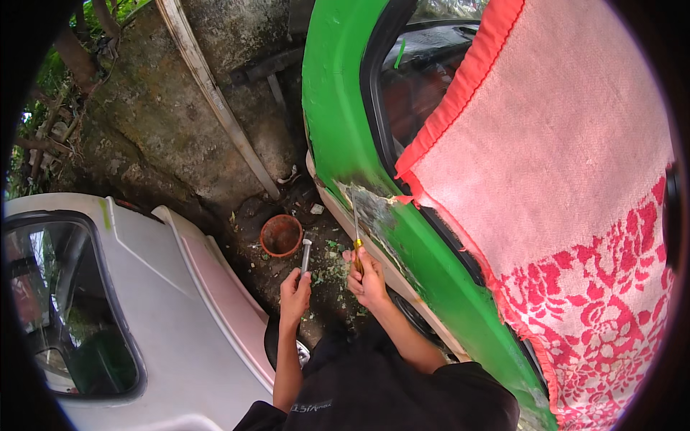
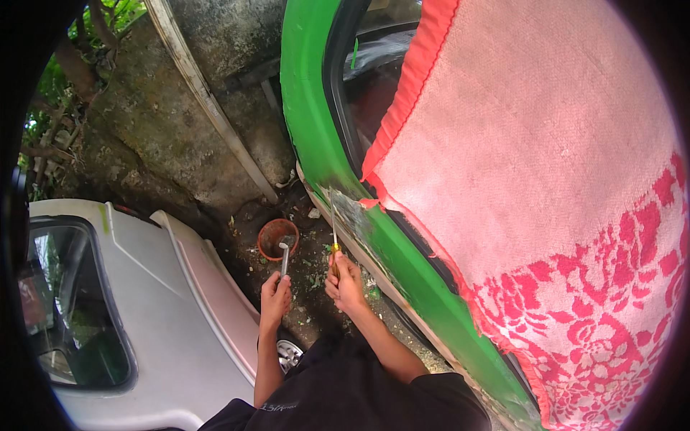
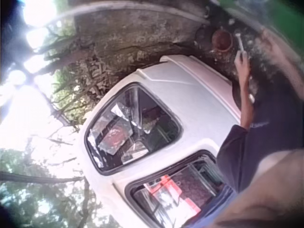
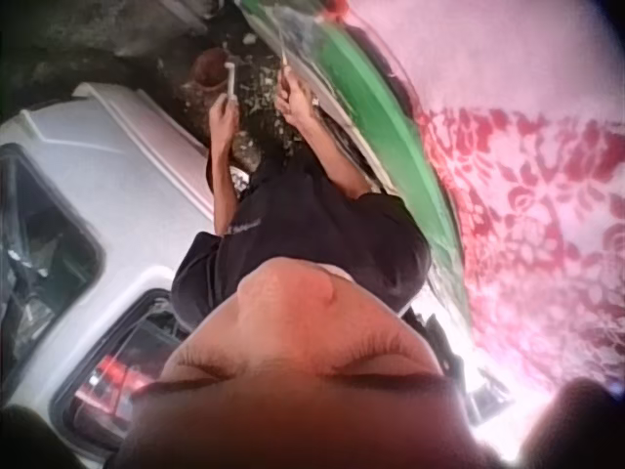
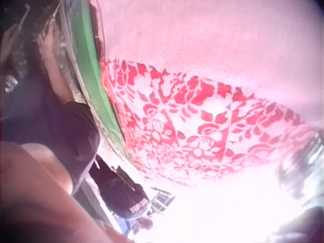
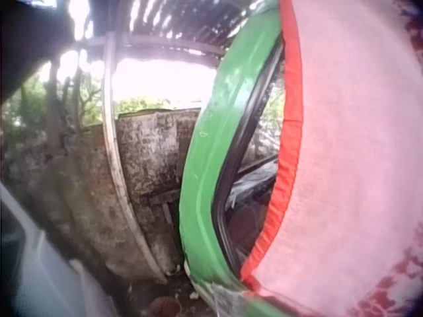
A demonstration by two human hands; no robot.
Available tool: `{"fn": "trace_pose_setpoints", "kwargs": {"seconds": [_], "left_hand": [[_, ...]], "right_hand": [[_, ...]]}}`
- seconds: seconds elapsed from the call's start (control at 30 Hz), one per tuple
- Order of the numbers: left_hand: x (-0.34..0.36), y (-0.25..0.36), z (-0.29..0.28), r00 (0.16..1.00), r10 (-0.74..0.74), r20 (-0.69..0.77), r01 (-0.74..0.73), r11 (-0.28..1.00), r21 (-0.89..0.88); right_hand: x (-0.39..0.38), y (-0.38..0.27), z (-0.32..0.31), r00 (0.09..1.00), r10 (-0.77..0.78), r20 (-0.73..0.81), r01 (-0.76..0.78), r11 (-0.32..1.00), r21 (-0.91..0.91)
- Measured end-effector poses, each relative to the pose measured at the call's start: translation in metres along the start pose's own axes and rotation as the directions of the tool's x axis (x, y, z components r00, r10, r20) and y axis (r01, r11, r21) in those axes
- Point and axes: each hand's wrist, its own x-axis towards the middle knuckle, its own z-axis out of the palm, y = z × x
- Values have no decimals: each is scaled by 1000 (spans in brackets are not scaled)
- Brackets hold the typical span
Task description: The person uses a blowtorch to heat a damaged area on the side of a green car, then scrapes away softened material with a metal scraper. The work is performed outdoors between two parked cars.
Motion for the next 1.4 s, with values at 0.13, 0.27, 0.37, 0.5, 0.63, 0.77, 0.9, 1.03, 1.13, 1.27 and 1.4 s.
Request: {"fn": "trace_pose_setpoints", "kwargs": {"seconds": [0.13, 0.27, 0.37, 0.5, 0.63, 0.77, 0.9, 1.03, 1.13, 1.27, 1.4], "left_hand": [[-1, 5, -7, 999, -36, -16, 35, 999, -33], [6, -2, -15, 1000, -7, -14, 7, 1000, -9], [7, -3, -16, 1000, -17, -10, 17, 999, -34], [10, -8, -20, 1000, 11, -20, -10, 999, 36], [12, 5, -21, 1000, -10, 18, 9, 999, 36], [8, 0, -28, 1000, -10, -3, 10, 999, 46], [6, -3, -33, 999, -31, -27, 32, 999, 22], [0, -5, -39, 998, -49, -26, 49, 999, 3], [1, -6, -41, 999, -39, -26, 39, 999, 9], [0, -1, -39, 998, -60, -21, 58, 997, -57], [-3, -12, -39, 998, -56, -11, 56, 998, 21]], "right_hand": [[-17, 9, -11, 1000, 2, 23, -3, 998, 55], [-10, 12, -12, 1000, 22, 16, -24, 996, 84], [-17, 9, -14, 998, 49, 45, -55, 987, 151], [-17, 4, -14, 999, 36, -9, -35, 999, 41], [7, 10, -2, 1000, 1, 23, -2, 1000, 27], [-18, 8, -15, 999, -34, -27, 33, 999, -36], [-9, 18, -8, 997, -61, -47, 59, 997, -39], [-30, 14, -11, 997, -48, -55, 47, 999, -9], [-10, 19, 3, 996, -73, -55, 72, 997, -24], [-22, 17, -12, 995, -81, -60, 77, 994, -73], [-19, -7, 0, 993, -27, -111, 8, 985, -170]]}}
